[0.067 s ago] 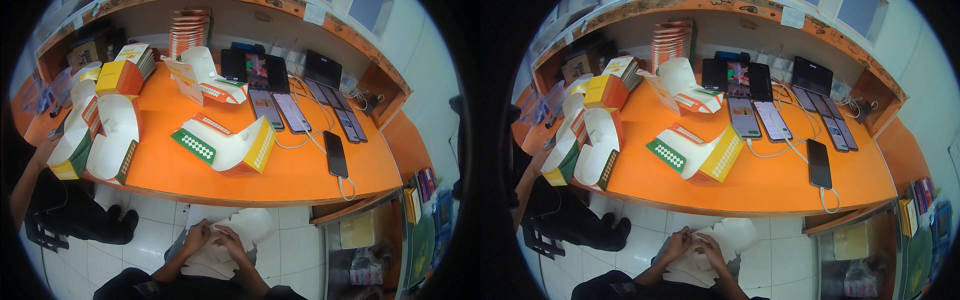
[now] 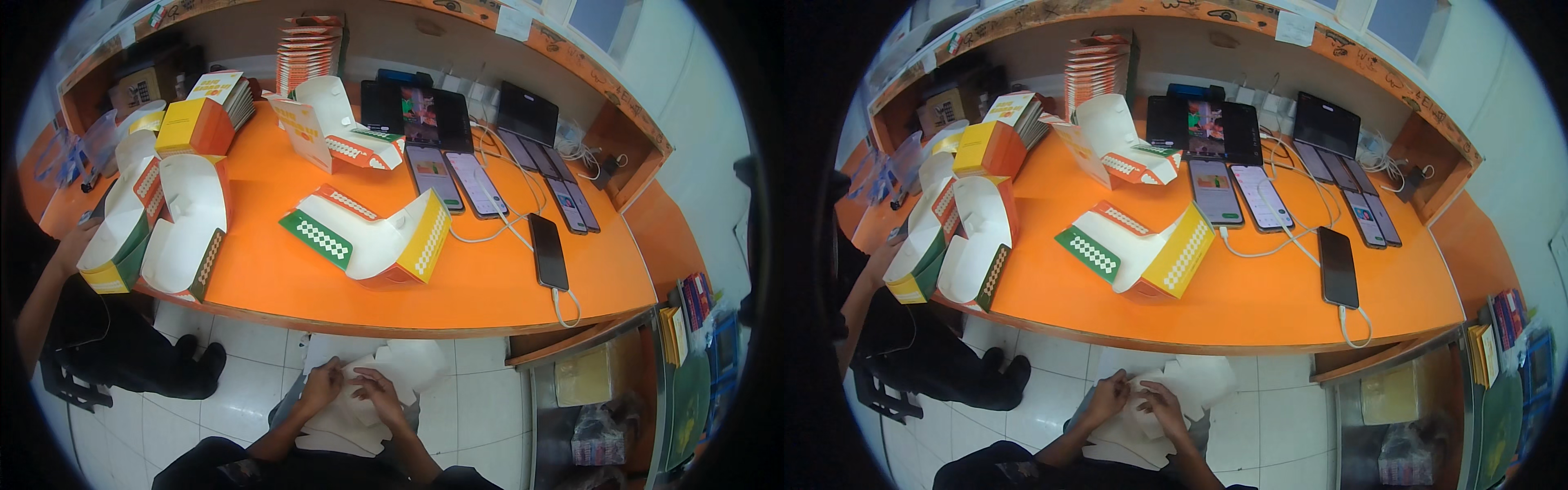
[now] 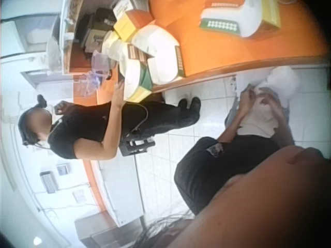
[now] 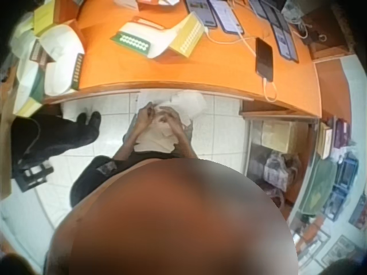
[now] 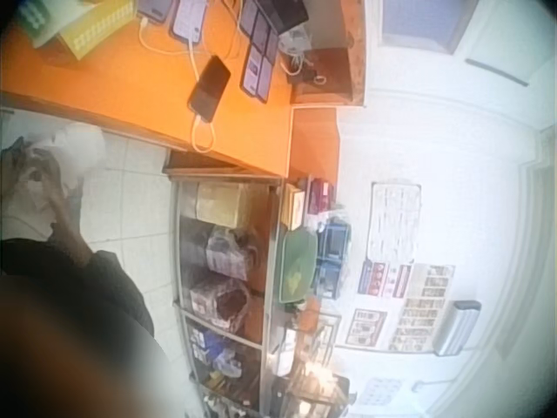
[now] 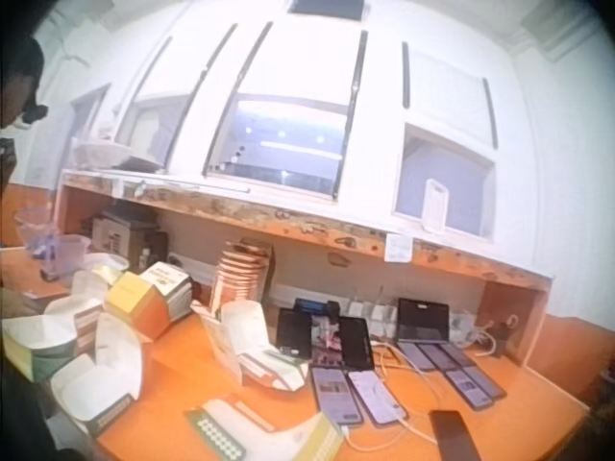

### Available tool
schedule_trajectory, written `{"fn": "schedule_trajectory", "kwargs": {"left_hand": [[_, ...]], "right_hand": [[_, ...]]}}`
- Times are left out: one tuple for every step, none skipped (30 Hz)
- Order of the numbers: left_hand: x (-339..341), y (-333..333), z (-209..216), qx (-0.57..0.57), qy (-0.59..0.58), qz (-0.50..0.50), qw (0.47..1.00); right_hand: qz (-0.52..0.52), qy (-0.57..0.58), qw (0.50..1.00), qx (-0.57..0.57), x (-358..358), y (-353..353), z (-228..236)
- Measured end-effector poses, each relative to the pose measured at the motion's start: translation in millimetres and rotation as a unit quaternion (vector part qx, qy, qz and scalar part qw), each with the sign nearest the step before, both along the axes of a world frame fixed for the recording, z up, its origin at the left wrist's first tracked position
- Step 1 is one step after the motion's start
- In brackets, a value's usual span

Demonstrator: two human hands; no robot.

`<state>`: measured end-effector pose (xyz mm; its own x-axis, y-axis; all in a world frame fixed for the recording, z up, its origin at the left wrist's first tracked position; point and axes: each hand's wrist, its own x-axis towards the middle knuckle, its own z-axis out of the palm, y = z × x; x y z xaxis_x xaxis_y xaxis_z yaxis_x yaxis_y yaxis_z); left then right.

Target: The person sits on the floor and assembles flat-packed food containers by folding the sides and applying adhesive tabs to secure the shape. They handle multiple containers one at a time, placing finished units on the orange table.

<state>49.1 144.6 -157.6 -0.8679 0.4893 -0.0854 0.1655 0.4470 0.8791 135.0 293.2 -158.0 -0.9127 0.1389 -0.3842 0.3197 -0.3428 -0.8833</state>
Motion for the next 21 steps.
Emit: {"fn": "schedule_trajectory", "kwargs": {"left_hand": [[-1.2, 0.8, -2.3, -0.01, 0.008, 0.0, 1.0], [-3.0, 1.8, -5.2, 0.004, 0.019, 0.008, 1.0], [-5.6, 2.7, -8.5, 0.019, 0.031, 0.017, 0.999], [-7.3, 3.6, -12.1, 0.034, 0.043, 0.025, 0.998], [-7.6, 4.3, -15.7, 0.048, 0.026, 0.037, 0.998], [-7.6, 4.6, -19.3, 0.062, 0.009, 0.049, 0.997], [-7.5, 4.9, -22.8, 0.088, -0.006, 0.062, 0.994], [-8.3, 5.1, -26.0, 0.078, -0.026, 0.069, 0.994], [-10.3, 4.9, -28.7, 0.079, -0.043, 0.076, 0.993], [-10.9, 4.6, -30.8, 0.061, -0.084, 0.092, 0.99], [-9.9, 4.0, -32.0, 0.087, -0.068, 0.088, 0.99], [-9.8, 3.3, -32.3, 0.093, -0.076, 0.091, 0.989], [-9.7, 2.6, -31.8, 0.097, -0.102, 0.098, 0.985], [-9.4, 2.2, -30.3, 0.116, -0.122, 0.098, 0.981], [-9.2, 2.0, -27.8, 0.133, -0.161, 0.102, 0.973], [-9.0, 2.2, -24.5, 0.149, -0.199, 0.105, 0.963], [-8.7, 3.0, -20.5, 0.13, -0.184, 0.096, 0.969], [-7.5, 3.9, -15.8, 0.112, -0.169, 0.088, 0.975], [-6.7, 4.9, -10.7, 0.08, -0.174, 0.09, 0.977], [-4.7, 6.0, -5.3, 0.092, -0.038, 0.042, 0.994], [0.3, 6.9, 0.2, 0.088, 0.077, 0.005, 0.993]], "right_hand": [[0.009, 0.0, 0.998, 0.061, -1.8, 5.5, -3.0], [0.019, -0.001, 0.992, 0.123, -2.3, 9.6, -6.0], [0.057, 0.0, 0.988, 0.14, -1.3, 11.8, -8.8], [0.095, 0.0, 0.983, 0.158, -0.2, 13.2, -11.1], [0.133, -0.035, 0.974, 0.178, 0.6, 14.3, -12.5], [0.168, 0.017, 0.964, 0.204, 1.9, 14.2, -13.2], [0.205, 0.032, 0.951, 0.231, 4.0, 12.8, -13.2], [0.246, 0.054, 0.935, 0.251, 5.5, 11.5, -12.6], [0.245, 0.087, 0.925, 0.277, 5.3, 10.5, -12.1], [0.25, 0.083, 0.917, 0.299, 6.1, 10.5, -11.2], [0.25, 0.1, 0.91, 0.315, 6.2, 10.7, -10.6], [0.253, 0.122, 0.901, 0.332, 6.4, 12.1, -9.9], [0.245, 0.113, 0.919, 0.288, 5.9, 13.8, -10.1], [0.239, 0.109, 0.934, 0.243, 5.0, 16.2, -10.7], [0.239, 0.065, 0.946, 0.208, 5.1, 18.4, -11.5], [0.235, 0.063, 0.943, 0.229, 5.5, 20.7, -12.9], [0.237, 0.021, 0.936, 0.26, 5.5, 24.0, -14.5], [0.239, -0.019, 0.928, 0.285, 5.7, 26.5, -16.4], [0.214, -0.012, 0.94, 0.266, 6.6, 27.7, -18.6], [0.189, -0.003, 0.952, 0.242, 7.5, 28.4, -20.9], [0.168, 0.008, 0.962, 0.213, 7.8, 28.4, -23.2]]}}
